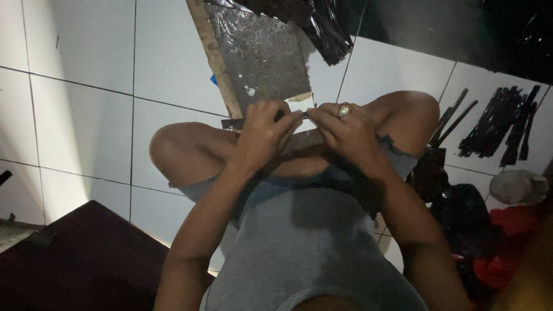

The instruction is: The person sits on the floor and repeatedly cuts thin strips from a larger sheet of dark, shiny material using a small blade. The cut strips are placed in a pile on the floor.

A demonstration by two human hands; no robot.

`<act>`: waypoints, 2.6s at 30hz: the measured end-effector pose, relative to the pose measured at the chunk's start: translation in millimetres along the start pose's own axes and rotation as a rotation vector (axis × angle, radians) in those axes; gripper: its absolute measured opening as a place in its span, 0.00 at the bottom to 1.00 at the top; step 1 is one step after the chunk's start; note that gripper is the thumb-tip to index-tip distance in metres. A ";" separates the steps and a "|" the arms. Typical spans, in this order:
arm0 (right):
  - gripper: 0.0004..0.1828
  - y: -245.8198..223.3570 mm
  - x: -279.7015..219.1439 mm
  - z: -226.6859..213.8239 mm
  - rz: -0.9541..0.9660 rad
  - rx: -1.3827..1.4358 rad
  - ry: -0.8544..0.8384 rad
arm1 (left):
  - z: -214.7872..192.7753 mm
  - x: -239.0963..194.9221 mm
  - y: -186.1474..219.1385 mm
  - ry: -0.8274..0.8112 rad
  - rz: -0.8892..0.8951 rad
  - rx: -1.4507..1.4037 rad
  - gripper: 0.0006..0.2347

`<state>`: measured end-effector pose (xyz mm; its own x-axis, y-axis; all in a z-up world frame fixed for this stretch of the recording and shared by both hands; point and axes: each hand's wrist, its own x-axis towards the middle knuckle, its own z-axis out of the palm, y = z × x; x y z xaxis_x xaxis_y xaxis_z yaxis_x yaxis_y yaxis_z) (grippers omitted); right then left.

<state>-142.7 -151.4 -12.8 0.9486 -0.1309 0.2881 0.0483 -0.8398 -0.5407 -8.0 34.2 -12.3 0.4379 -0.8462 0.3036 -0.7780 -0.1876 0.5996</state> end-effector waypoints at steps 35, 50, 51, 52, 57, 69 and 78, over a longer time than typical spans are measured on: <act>0.13 27.8 -17.6 82.1 0.792 0.665 0.103 | -3.7 1.8 7.0 -0.102 -0.130 -0.121 0.09; 0.15 44.7 -9.6 80.2 0.933 0.740 0.093 | 1.1 20.8 2.9 -0.157 -0.112 -0.086 0.07; 0.15 45.3 -9.6 80.6 0.930 0.692 0.068 | 1.4 20.3 2.6 -0.168 -0.110 -0.084 0.07; 0.15 45.5 -8.9 80.8 0.997 0.788 0.082 | 1.3 20.1 2.1 -0.166 -0.102 -0.087 0.07; 0.15 49.7 -2.9 81.3 1.137 0.975 0.101 | 2.0 18.9 0.6 -0.179 -0.101 -0.056 0.07; 0.15 87.6 -6.7 111.3 1.168 0.905 0.149 | 6.9 23.2 1.4 -0.178 -0.075 -0.055 0.06; 0.16 99.0 -2.3 125.2 1.149 0.619 0.132 | 9.1 25.3 2.9 -0.187 -0.044 0.026 0.10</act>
<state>-100.9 -168.3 -166.0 0.5088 -0.6849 -0.5215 -0.5935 0.1597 -0.7888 -3.3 7.7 -9.5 0.3826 -0.9143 0.1329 -0.7722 -0.2375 0.5893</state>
